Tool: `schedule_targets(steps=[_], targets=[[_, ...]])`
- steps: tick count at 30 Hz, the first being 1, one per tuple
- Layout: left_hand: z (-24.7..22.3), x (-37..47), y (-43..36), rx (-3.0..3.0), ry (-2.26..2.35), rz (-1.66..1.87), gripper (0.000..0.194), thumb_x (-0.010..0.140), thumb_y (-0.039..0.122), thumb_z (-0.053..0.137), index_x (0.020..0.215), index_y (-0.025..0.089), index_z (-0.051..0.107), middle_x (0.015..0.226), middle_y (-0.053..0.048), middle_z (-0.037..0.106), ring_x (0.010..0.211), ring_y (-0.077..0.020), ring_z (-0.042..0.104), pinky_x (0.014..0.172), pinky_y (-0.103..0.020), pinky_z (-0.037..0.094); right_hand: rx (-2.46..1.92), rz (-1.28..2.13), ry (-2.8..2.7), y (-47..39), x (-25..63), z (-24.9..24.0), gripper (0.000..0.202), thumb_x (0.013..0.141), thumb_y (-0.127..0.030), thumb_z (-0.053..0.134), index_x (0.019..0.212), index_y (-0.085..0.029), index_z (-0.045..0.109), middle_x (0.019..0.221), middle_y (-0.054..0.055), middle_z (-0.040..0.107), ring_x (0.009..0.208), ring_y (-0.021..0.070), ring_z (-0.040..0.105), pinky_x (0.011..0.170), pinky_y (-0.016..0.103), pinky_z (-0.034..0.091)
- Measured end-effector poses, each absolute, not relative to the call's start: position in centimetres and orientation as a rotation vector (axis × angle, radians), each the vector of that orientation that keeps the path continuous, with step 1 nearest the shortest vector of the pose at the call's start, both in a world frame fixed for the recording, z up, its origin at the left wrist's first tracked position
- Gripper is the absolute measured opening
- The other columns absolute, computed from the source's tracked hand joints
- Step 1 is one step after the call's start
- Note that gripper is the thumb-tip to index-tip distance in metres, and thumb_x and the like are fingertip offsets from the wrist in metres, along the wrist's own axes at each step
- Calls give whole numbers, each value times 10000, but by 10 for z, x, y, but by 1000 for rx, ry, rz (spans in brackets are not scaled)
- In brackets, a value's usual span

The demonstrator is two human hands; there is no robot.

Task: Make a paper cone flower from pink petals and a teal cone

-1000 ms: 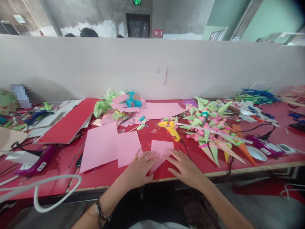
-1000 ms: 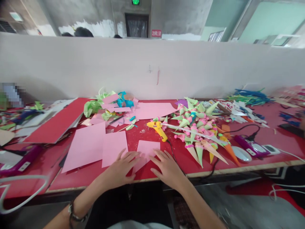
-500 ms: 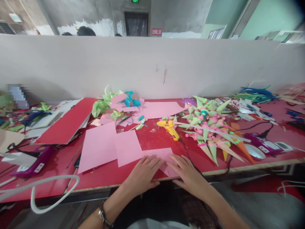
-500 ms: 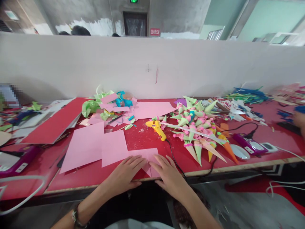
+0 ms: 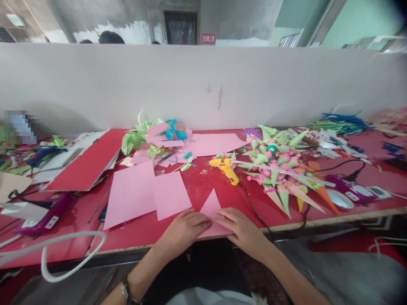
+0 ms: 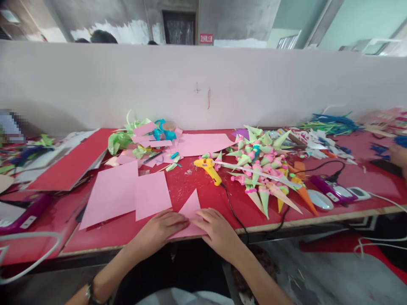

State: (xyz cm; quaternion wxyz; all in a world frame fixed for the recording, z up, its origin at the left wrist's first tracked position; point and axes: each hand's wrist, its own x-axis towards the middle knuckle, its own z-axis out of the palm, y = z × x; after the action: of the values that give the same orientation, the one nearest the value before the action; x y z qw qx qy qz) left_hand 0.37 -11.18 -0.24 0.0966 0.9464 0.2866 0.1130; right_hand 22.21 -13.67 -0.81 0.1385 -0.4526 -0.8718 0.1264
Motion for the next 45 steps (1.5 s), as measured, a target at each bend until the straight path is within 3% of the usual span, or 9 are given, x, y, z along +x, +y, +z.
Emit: schedule_targets(steps=[9, 13, 17, 22, 28, 35, 40, 43, 45], targets=[[-5, -7, -119, 2721, 1023, 382, 213, 834, 220, 485, 1026, 244, 574, 983, 1, 631, 855, -145, 556, 731, -270, 428, -1290, 423, -2419, -135, 216, -6, 263, 789, -169, 509, 1015, -247, 618, 1133, 48, 561, 1048, 185, 490, 992, 425, 269], [-12, -3, -118, 2624, 1139, 497, 161, 820, 251, 507, 942, 224, 609, 882, -2, 630, 792, -135, 558, 680, -240, 427, -1286, 423, -2286, -130, 210, -11, 127, 803, -231, 531, 827, -207, 654, 981, 53, 597, 924, 180, 521, 854, 350, 391], [-16, -1, -115, 2595, 1304, 530, 154, 809, 301, 518, 842, 201, 630, 783, -7, 628, 718, -144, 568, 647, -265, 404, -1304, 429, -2182, -122, 204, -15, 158, 785, -290, 559, 698, -174, 621, 848, 52, 597, 798, 171, 522, 729, 307, 422], [-14, -1, -114, 2602, 1456, 517, 231, 816, 328, 499, 692, 163, 604, 661, -13, 609, 614, -150, 562, 617, -285, 367, -1387, 412, -2129, -118, 199, -14, 121, 777, -275, 564, 710, -177, 590, 758, 40, 586, 744, 170, 519, 684, 290, 415], [-7, -3, -112, 2548, 1509, 360, 223, 814, 287, 484, 641, 162, 546, 622, -7, 582, 577, -151, 540, 611, -282, 355, -1449, 353, -2109, -119, 197, -19, 50, 754, -221, 579, 743, -172, 587, 799, 54, 591, 768, 186, 532, 706, 306, 419], [-4, -8, -112, 2473, 1458, 319, 104, 784, 161, 476, 785, 167, 580, 774, -27, 624, 722, -169, 562, 695, -299, 369, -1398, 459, -2134, -118, 202, -16, 74, 755, -235, 577, 778, -173, 608, 840, 44, 573, 786, 171, 521, 723, 296, 412], [-2, -12, -114, 2501, 1194, 377, 194, 747, 160, 556, 909, 254, 604, 895, 12, 620, 823, -144, 554, 734, -274, 360, -1246, 598, -2247, -119, 211, -11, 107, 728, -184, 613, 801, -249, 657, 908, 18, 548, 871, 164, 503, 757, 289, 397], [-1, -9, -115, 2584, 1249, 347, 42, 755, 220, 571, 777, 204, 604, 785, 5, 618, 721, -146, 554, 669, -276, 366, -1249, 612, -2230, -119, 210, -11, 64, 732, -223, 619, 776, -241, 661, 906, 26, 547, 867, 171, 500, 756, 301, 400], [-3, -7, -116, 2637, 1297, 360, 123, 777, 255, 553, 687, 174, 576, 716, -1, 603, 667, -145, 546, 637, -273, 368, -1280, 590, -2195, -120, 207, -11, 67, 747, -268, 605, 737, -223, 653, 899, 32, 551, 859, 173, 499, 753, 305, 402]])
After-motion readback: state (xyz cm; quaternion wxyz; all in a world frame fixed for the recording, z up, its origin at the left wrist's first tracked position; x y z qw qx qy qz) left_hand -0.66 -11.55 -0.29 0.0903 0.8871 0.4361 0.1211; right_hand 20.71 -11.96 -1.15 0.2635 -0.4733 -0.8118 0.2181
